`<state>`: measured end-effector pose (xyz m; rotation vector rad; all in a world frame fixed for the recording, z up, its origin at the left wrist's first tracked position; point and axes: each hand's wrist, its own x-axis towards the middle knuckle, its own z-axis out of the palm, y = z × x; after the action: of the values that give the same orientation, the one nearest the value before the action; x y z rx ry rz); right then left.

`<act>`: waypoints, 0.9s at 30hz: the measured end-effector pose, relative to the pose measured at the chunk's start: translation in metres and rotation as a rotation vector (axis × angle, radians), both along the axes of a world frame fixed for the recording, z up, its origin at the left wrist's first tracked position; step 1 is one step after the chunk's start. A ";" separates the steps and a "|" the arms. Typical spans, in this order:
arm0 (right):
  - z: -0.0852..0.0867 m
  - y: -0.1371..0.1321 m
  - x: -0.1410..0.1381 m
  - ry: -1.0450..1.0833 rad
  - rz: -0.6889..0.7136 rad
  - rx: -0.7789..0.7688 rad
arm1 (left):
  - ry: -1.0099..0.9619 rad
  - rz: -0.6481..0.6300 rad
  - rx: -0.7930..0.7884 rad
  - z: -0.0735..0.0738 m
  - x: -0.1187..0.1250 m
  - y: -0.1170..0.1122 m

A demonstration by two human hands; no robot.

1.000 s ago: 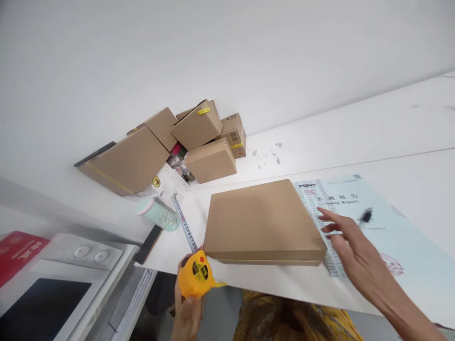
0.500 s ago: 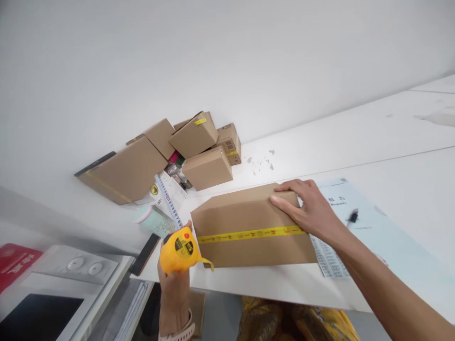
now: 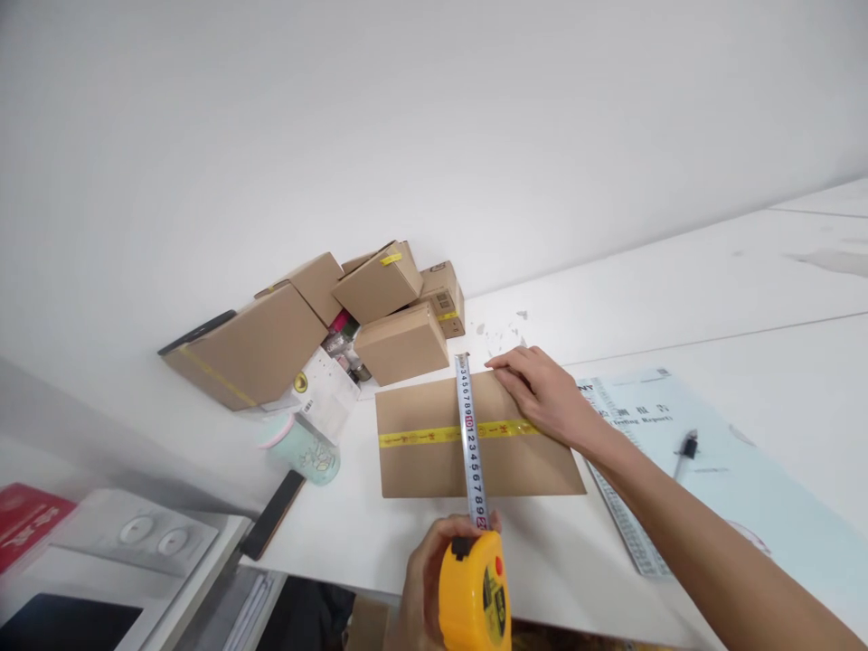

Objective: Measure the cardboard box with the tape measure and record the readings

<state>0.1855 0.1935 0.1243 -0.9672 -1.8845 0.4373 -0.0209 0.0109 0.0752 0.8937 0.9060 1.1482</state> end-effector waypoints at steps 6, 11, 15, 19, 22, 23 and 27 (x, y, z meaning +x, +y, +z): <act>0.007 0.008 -0.008 -0.280 -0.120 0.160 | 0.007 0.024 -0.030 -0.035 -0.001 0.002; 0.006 0.014 -0.010 -0.451 -0.145 0.239 | -0.022 0.037 -0.020 -0.062 0.002 0.004; 0.009 0.013 -0.010 -0.483 -0.107 0.254 | 0.002 -0.002 -0.041 -0.064 -0.001 0.006; 0.010 0.015 -0.010 -0.510 -0.094 0.229 | 0.079 -0.074 0.027 -0.053 -0.005 0.000; 0.010 0.018 -0.010 -0.514 -0.109 0.219 | 0.179 -0.047 0.091 -0.045 -0.005 -0.006; 0.009 0.019 -0.010 -0.516 -0.113 0.224 | 0.207 -0.046 0.094 -0.043 -0.005 -0.008; 0.008 0.019 -0.010 -0.528 -0.132 0.261 | 0.265 -0.050 0.090 -0.039 -0.004 -0.010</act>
<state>0.1759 0.2125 0.1322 -1.0899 -2.2542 -0.1625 -0.0245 0.0013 0.0359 1.1554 1.0456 1.0497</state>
